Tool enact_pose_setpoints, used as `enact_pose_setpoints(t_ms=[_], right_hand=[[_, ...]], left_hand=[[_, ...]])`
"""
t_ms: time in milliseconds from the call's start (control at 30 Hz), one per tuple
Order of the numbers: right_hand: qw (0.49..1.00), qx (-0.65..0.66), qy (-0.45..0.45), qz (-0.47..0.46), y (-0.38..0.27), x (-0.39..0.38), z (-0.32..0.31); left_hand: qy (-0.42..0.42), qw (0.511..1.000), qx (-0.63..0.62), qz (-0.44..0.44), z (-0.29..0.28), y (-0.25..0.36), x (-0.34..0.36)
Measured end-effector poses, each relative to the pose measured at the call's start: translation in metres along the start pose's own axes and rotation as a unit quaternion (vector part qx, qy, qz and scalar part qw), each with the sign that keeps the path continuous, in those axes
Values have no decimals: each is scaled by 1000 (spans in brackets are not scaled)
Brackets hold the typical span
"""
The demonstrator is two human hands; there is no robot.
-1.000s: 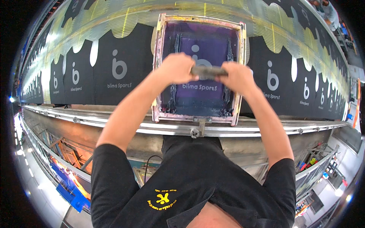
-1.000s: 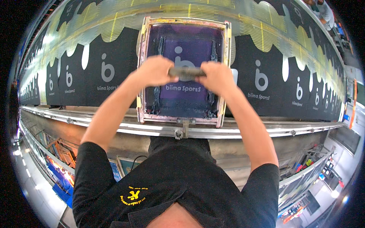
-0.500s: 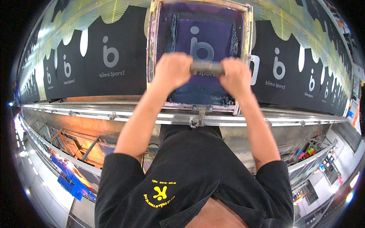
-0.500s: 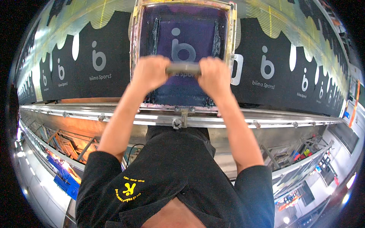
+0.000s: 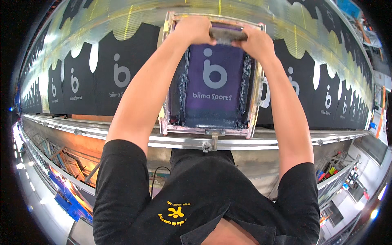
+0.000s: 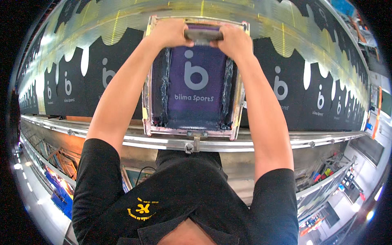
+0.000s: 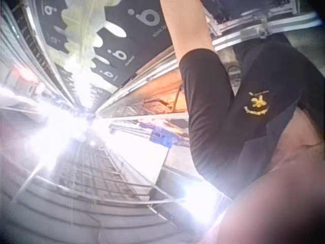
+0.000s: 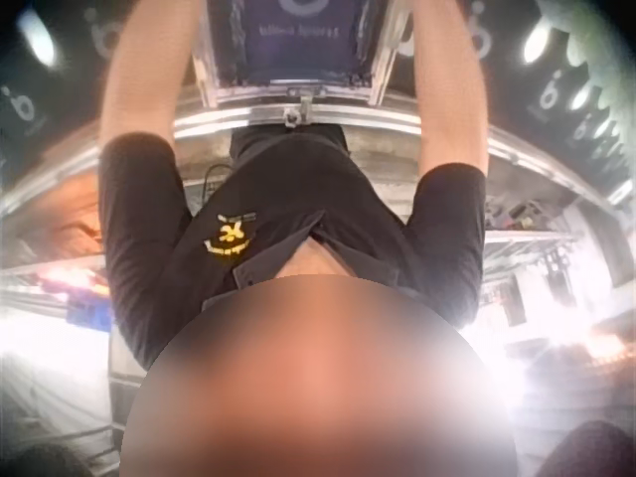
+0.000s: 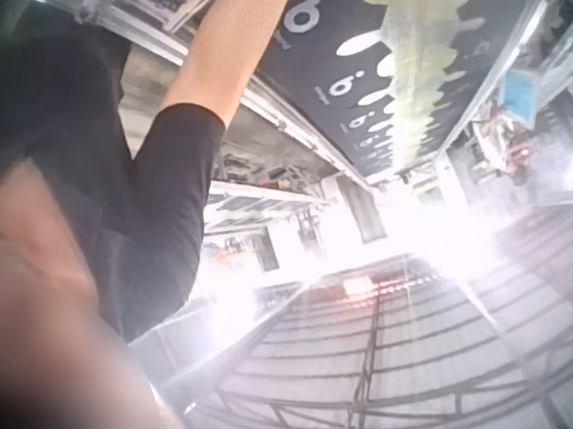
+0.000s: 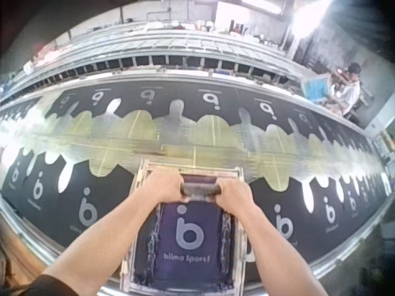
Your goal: The person uses a squeegee to spread dark ink across a screen-printing frame mounted over a black t-shirt. They repeatedly pull the squeegee across the screen to coat it evenly, then lift the frame to reveal the printed logo on the shirt.
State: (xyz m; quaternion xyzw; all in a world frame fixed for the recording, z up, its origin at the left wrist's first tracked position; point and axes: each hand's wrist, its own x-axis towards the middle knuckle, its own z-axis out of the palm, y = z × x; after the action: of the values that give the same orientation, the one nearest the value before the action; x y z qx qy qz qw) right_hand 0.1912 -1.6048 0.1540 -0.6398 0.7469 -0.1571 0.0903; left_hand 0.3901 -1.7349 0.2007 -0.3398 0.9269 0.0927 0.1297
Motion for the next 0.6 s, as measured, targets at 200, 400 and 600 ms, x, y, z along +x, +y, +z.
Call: enact_pose_setpoints(t_ms=[200,400,600], right_hand=[[999,26,30,-17,-15,-78,39],[993,80,45,-73,-56,-228,54],[991,121,7,-64,-35,-231,33]], left_hand=[[59,998,-15,-20,58,32,-75],[64,995,-83,-3,120,79,-209],[48,996,-71,33,101,103,-208]])
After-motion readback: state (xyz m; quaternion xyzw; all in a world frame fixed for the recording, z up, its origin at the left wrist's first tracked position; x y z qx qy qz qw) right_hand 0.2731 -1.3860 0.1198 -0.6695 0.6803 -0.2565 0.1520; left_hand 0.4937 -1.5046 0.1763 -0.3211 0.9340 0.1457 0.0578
